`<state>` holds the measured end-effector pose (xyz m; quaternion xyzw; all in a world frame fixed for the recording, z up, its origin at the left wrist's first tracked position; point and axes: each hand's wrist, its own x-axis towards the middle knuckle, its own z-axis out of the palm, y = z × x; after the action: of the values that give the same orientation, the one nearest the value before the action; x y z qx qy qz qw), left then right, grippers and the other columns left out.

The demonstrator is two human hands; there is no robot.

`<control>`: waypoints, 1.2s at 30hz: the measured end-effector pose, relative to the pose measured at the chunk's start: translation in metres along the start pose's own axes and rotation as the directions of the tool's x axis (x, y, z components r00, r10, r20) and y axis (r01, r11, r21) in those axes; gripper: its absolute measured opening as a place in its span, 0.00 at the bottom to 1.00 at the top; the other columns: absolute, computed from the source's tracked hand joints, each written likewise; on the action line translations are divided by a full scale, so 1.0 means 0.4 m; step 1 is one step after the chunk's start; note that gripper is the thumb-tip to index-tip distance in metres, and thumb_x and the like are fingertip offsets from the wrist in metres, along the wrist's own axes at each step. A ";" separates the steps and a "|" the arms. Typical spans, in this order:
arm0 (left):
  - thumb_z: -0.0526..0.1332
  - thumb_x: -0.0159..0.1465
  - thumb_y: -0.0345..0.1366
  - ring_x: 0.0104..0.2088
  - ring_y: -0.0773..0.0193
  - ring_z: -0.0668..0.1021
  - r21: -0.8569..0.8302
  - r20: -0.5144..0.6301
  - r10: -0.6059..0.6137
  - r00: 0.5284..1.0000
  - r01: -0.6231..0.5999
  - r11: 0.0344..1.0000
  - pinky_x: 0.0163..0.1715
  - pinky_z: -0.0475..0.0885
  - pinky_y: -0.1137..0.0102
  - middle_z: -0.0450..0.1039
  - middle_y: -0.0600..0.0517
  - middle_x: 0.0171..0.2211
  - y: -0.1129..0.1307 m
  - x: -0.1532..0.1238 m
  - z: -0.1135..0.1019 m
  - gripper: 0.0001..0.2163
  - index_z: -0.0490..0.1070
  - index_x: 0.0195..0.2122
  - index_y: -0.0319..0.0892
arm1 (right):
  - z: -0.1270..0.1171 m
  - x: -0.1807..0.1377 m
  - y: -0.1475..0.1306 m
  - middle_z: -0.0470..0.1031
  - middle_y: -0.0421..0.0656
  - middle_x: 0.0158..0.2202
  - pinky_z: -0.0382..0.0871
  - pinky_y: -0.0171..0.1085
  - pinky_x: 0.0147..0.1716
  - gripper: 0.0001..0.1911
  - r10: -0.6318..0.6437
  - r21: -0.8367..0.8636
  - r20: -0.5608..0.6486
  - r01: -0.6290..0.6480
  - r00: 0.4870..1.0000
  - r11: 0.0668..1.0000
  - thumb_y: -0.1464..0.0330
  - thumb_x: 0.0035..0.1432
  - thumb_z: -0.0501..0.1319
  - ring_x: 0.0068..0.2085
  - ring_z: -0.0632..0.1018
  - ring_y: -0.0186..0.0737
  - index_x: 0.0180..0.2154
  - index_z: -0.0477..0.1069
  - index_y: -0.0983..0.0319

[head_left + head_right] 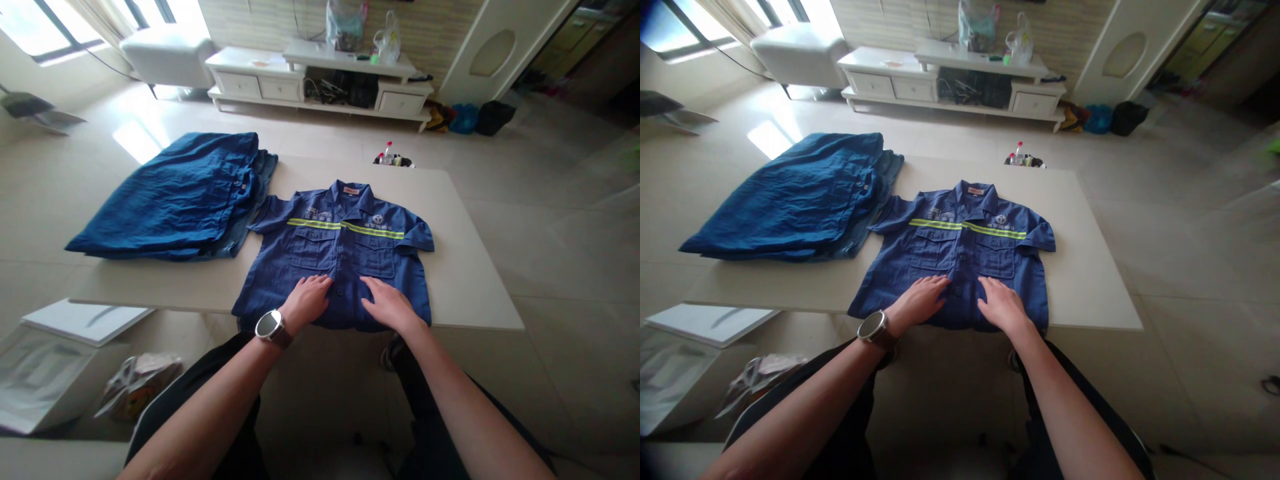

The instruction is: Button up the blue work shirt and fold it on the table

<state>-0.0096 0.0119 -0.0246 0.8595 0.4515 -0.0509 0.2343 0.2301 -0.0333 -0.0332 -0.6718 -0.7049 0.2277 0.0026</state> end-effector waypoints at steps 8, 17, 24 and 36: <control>0.57 0.69 0.34 0.66 0.46 0.71 0.033 -0.048 0.000 0.999 0.002 0.999 0.59 0.74 0.53 0.67 0.41 0.68 0.010 -0.003 -0.025 0.22 0.68 0.64 0.45 | -0.058 -0.012 0.092 0.77 0.52 0.55 0.73 0.45 0.53 0.23 0.267 0.020 -0.057 -0.266 0.962 0.964 0.59 0.68 0.58 0.52 0.81 0.52 0.60 0.72 0.58; 0.56 0.68 0.33 0.65 0.46 0.70 -0.016 -0.006 0.010 1.000 -0.010 1.000 0.63 0.68 0.48 0.69 0.44 0.66 0.003 -0.007 0.003 0.36 0.49 0.77 0.53 | -0.044 0.018 0.273 0.73 0.55 0.58 0.61 0.55 0.67 0.33 0.492 0.225 -0.220 -0.447 0.842 0.866 0.54 0.65 0.59 0.63 0.71 0.58 0.67 0.66 0.59; 0.59 0.68 0.38 0.61 0.44 0.71 0.018 0.001 0.023 1.000 -0.023 1.000 0.59 0.72 0.46 0.67 0.42 0.64 0.000 -0.005 0.015 0.24 0.71 0.66 0.55 | -0.024 0.045 0.295 0.67 0.53 0.61 0.56 0.65 0.67 0.34 0.578 0.349 -0.255 -0.484 0.775 0.803 0.48 0.60 0.61 0.66 0.65 0.64 0.66 0.70 0.50; 0.62 0.65 0.32 0.77 0.37 0.48 -0.050 0.029 -0.013 0.999 0.014 0.999 0.66 0.67 0.40 0.42 0.47 0.79 0.005 -0.009 0.004 0.24 0.76 0.62 0.52 | -0.053 0.045 0.299 0.72 0.54 0.62 0.62 0.62 0.66 0.34 0.577 0.396 -0.190 -0.475 0.795 0.785 0.47 0.61 0.60 0.64 0.71 0.62 0.64 0.72 0.55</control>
<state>-0.0099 0.0074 -0.0240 0.8493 0.4551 -0.0535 0.2620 0.3479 -0.0103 -0.0583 -0.8595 -0.4296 0.2282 0.1573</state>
